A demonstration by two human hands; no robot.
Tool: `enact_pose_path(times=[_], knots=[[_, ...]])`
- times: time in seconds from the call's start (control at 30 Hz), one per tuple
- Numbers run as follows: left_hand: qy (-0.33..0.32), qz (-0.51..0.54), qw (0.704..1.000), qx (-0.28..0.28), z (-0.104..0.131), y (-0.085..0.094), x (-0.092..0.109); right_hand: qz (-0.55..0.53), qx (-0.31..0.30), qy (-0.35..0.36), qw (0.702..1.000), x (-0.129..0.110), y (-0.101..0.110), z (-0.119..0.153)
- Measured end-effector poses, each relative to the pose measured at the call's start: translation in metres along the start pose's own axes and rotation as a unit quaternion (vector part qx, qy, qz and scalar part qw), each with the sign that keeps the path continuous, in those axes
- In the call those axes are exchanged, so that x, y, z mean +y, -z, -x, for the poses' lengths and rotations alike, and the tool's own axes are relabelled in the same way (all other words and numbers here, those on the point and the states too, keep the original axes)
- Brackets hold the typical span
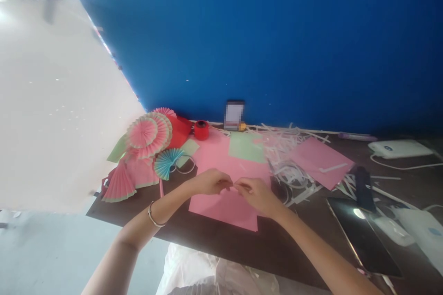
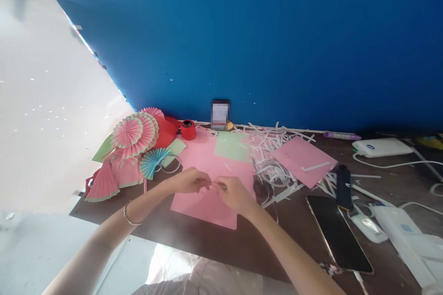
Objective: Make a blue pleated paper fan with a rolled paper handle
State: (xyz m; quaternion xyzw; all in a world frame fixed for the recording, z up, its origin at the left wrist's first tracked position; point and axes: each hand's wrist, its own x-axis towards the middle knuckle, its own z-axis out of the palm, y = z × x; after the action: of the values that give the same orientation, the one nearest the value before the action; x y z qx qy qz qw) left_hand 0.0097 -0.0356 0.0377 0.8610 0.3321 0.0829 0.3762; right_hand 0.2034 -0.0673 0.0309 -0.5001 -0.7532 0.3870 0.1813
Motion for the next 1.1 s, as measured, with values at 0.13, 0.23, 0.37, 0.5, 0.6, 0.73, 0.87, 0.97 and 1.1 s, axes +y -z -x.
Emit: enact_pose_path(times=[0.13,0.23,0.37,0.5,0.6,0.73,0.87,0.97,1.1], knots=[[-0.010,-0.040,0.999,0.001,-0.002,-0.004,-0.001,0.009,-0.014,-0.003,1.000,0.001,0.008,0.001],[-0.024,-0.039,0.999,-0.012,0.000,-0.003,-0.004,0.036,-0.014,0.003,0.999,0.005,0.011,0.004],[-0.042,-0.057,0.997,-0.031,0.005,0.002,-0.012,0.043,0.001,-0.017,0.999,0.011,0.012,0.011],[-0.039,-0.099,0.994,-0.038,0.009,0.004,-0.016,0.022,0.013,-0.021,0.999,0.015,0.010,0.013],[-0.029,-0.125,0.992,0.006,0.009,0.000,-0.008,0.041,0.021,0.007,0.999,0.014,0.007,0.012],[-0.021,-0.108,0.992,0.065,0.009,-0.009,0.004,0.090,0.067,0.043,0.993,0.013,0.002,0.013],[-0.007,-0.112,0.989,0.100,0.009,-0.015,0.007,0.131,0.136,0.102,0.977,0.021,-0.001,0.017],[-0.007,-0.126,0.986,0.111,0.009,-0.018,0.003,0.137,0.148,0.136,0.970,0.027,-0.002,0.020],[-0.004,-0.164,0.980,0.110,0.009,-0.024,0.000,0.135,0.147,0.134,0.971,0.028,-0.003,0.021]])
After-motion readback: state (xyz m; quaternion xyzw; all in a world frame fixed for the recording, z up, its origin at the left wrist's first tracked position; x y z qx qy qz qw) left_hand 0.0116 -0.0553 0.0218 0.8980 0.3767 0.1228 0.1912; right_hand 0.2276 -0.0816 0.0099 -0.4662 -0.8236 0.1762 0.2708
